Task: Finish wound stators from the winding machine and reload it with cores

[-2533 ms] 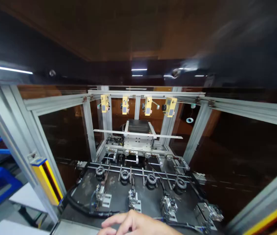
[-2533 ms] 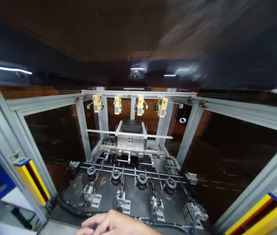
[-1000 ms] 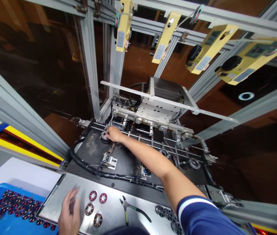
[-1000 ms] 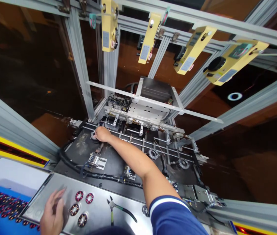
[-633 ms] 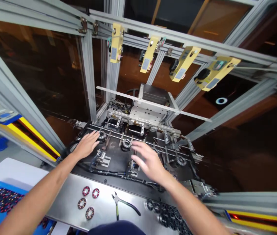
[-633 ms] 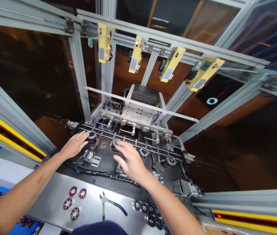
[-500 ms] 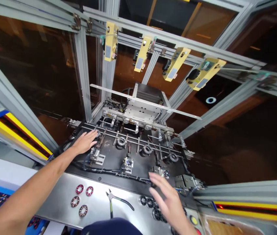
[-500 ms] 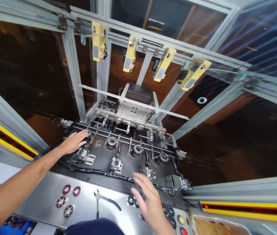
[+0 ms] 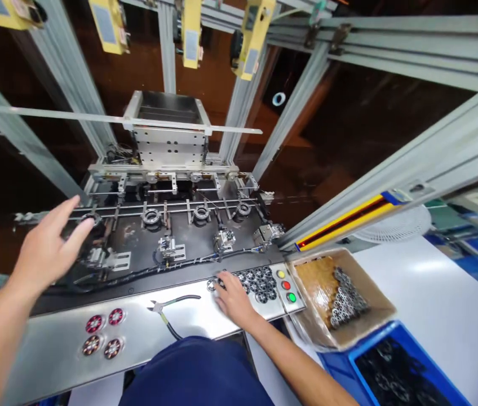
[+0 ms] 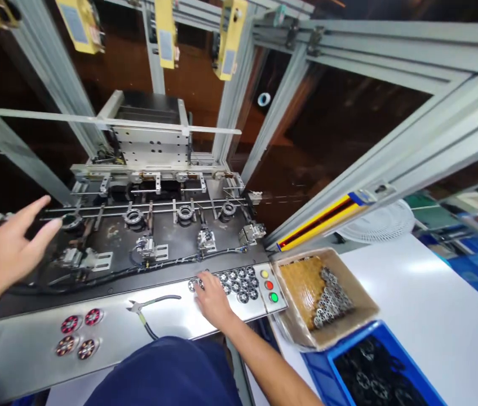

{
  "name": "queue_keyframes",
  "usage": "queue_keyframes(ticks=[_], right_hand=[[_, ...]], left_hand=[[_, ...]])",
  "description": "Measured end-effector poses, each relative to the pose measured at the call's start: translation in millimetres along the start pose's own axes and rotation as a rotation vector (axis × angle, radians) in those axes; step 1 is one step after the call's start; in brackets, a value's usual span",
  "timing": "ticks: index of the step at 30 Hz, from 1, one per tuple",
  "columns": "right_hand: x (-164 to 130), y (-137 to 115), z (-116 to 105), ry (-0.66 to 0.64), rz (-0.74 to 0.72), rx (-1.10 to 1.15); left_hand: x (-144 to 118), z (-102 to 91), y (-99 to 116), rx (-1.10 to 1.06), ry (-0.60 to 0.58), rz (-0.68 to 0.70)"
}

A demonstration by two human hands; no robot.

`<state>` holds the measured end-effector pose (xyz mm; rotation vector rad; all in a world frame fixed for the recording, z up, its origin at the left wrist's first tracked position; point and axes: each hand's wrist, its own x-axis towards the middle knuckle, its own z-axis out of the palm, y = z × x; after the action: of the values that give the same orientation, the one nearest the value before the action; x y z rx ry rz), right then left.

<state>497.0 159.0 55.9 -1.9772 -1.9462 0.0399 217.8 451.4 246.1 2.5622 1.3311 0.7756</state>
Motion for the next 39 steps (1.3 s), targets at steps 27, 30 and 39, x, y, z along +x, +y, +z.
queue_keyframes(ticks=[27,30,39], right_hand=[[92.1,-125.1,-108.2,0.308,-0.468,0.695],[94.5,-128.4,-110.2,0.363,-0.472,0.695],[103.1,-135.1,-116.2,0.418,-0.442,0.678]], left_hand=[[-178.3,33.2,115.4,-1.596,-0.311,-0.737],[-177.9,29.7,116.5,-1.652,-0.257,-0.744],[-170.6,29.9,113.5,-1.682,-0.248,-0.75]])
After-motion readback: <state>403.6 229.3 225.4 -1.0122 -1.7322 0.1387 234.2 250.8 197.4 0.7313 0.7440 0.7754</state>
